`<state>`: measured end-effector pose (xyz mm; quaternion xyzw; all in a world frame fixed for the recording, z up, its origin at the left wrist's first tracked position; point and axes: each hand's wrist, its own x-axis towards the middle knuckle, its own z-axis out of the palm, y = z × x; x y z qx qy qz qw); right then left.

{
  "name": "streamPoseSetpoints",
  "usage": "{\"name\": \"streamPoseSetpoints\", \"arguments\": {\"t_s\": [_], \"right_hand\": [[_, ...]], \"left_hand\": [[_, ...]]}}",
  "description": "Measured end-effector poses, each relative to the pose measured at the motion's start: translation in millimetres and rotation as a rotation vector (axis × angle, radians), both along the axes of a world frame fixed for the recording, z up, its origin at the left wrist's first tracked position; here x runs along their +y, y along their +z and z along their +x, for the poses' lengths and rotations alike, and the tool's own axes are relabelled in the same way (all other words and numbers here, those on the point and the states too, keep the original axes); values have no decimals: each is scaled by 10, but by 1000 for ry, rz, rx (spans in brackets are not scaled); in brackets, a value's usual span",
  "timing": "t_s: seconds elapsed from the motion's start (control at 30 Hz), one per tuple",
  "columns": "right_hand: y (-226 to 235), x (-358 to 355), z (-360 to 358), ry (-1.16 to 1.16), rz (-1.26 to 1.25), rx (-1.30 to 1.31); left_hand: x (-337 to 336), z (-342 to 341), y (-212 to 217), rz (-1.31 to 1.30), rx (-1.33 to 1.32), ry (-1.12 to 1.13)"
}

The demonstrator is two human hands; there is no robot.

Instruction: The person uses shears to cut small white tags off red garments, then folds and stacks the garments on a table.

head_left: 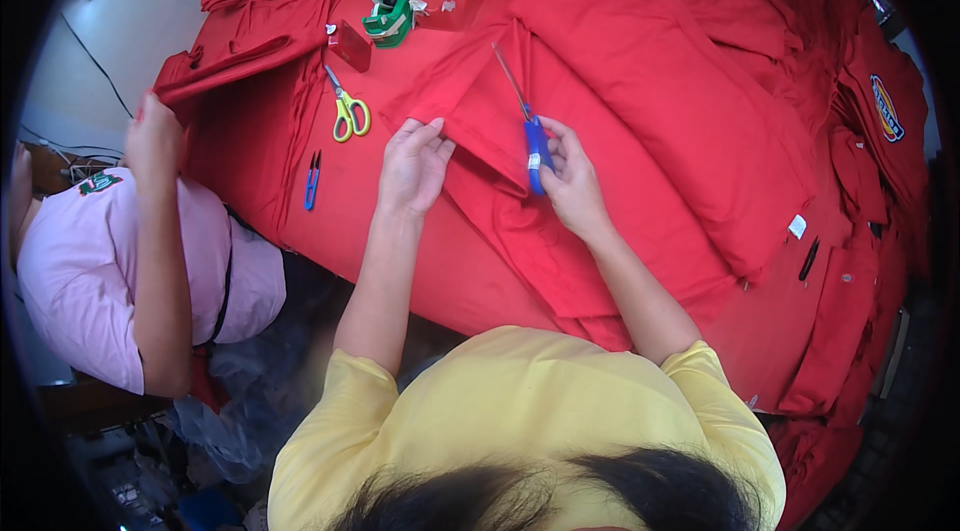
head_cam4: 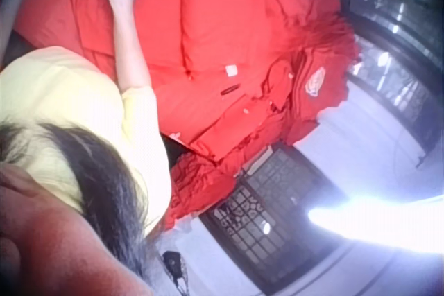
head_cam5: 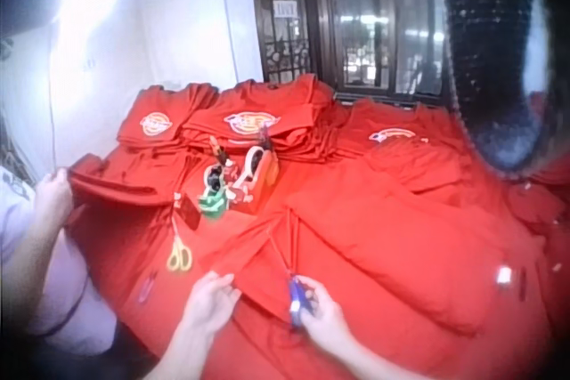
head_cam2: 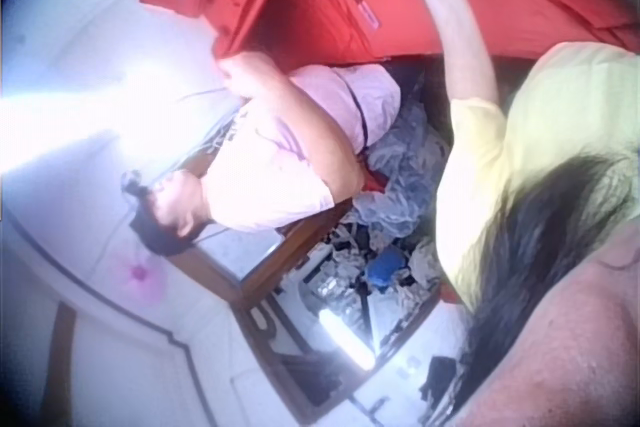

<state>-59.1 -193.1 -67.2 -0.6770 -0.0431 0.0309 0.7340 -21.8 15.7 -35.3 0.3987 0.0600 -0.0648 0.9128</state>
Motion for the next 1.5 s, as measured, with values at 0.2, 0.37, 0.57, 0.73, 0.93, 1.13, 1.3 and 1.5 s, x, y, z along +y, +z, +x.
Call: {"name": "streamPoseSetpoints", "arguments": {"t_s": [0.2, 0.37, 0.57, 0.73, 0.93, 1.13, 1.3, 1.5], "right_hand": [[81, -398, -247, -110, 44, -57], [349, -1312, -1076, -529, -134, -141], [45, -2813, -2690, -1248, -1262, 252], [-318, -3288, -3267, -1062, -1702, 449], [-103, -3018, -3129, -983, -1762, 466], [60, -1466, -2414, -347, -847, 68], [-180, -682, -2495, -21, -895, -189], [113, -1287, -3274, 483, -1060, 243]], "left_hand": [[313, 264, -269, -35, 10, 124], [392, 198, -122, 117, 193, 363], [-347, -477, -192, 1204, -475, -176], [-768, -1007, -398, 1612, -1108, -386], [-402, -1292, -430, 1452, -919, -521], [229, -1840, -137, 1542, -494, -1067], [448, -2166, 122, 1906, -52, -1360], [-44, -2063, -36, 1882, -763, -444]]}}
